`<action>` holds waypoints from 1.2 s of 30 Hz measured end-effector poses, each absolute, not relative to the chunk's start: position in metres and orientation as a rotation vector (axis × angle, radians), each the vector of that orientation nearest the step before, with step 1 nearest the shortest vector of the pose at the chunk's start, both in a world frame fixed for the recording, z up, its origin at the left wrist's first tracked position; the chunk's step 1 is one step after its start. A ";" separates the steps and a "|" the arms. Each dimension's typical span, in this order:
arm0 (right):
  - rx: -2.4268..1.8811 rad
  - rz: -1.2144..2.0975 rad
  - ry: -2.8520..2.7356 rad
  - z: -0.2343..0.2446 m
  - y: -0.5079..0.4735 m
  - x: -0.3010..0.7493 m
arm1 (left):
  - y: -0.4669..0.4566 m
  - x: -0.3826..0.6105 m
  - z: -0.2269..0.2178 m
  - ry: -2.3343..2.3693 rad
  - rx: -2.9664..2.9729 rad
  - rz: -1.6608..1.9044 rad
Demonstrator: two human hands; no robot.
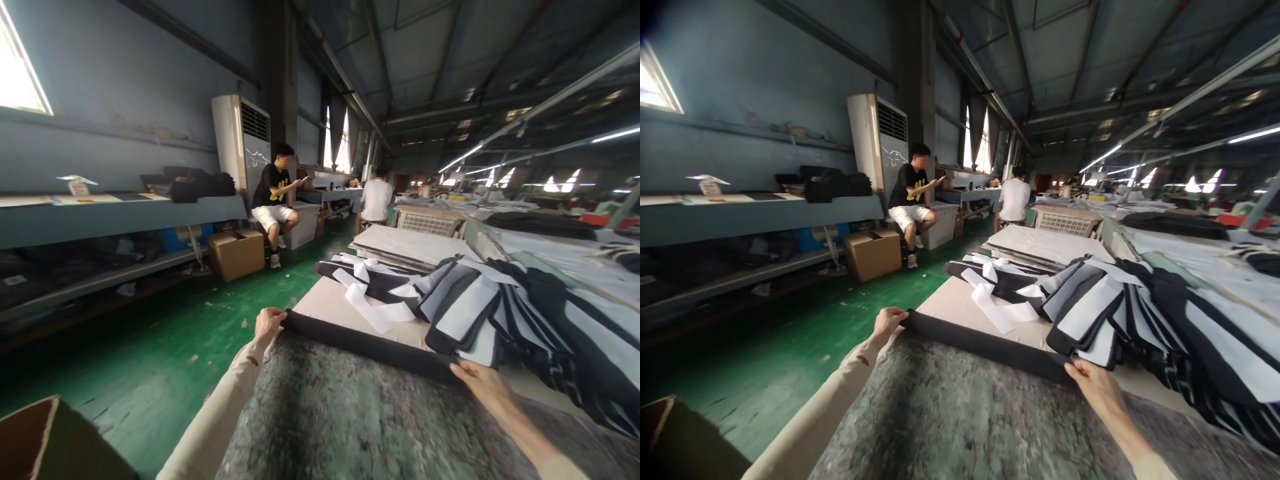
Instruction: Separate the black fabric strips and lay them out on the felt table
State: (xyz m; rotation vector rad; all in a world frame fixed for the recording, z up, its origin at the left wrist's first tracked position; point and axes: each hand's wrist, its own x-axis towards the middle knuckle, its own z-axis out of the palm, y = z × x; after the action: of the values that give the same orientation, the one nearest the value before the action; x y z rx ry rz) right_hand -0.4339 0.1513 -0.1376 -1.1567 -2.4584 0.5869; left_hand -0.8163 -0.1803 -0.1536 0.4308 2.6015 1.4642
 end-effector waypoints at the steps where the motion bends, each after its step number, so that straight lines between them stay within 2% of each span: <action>1: -1.158 0.568 -2.474 -0.137 0.153 -0.438 | -0.177 -0.820 -0.156 2.623 0.424 1.435; 6: -1.287 0.695 -2.443 -0.149 0.158 -0.448 | -0.171 -0.831 -0.174 2.683 0.412 1.360; 11: -1.268 0.676 -2.525 -0.152 0.148 -0.445 | -0.176 -0.831 -0.185 2.695 0.476 1.358; 24: -1.481 0.581 -2.594 -0.139 0.142 -0.453 | -0.173 -0.833 -0.181 2.691 0.522 1.309; 36: -1.400 0.640 -2.626 -0.169 0.168 -0.444 | -0.173 -0.830 -0.183 2.747 0.571 1.327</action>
State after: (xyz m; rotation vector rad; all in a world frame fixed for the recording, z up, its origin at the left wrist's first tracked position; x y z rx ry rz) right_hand -0.4443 0.1684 -0.1686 -1.4002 -2.6261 0.6401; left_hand -0.8301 -0.1728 -0.1831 0.5710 2.7467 1.3273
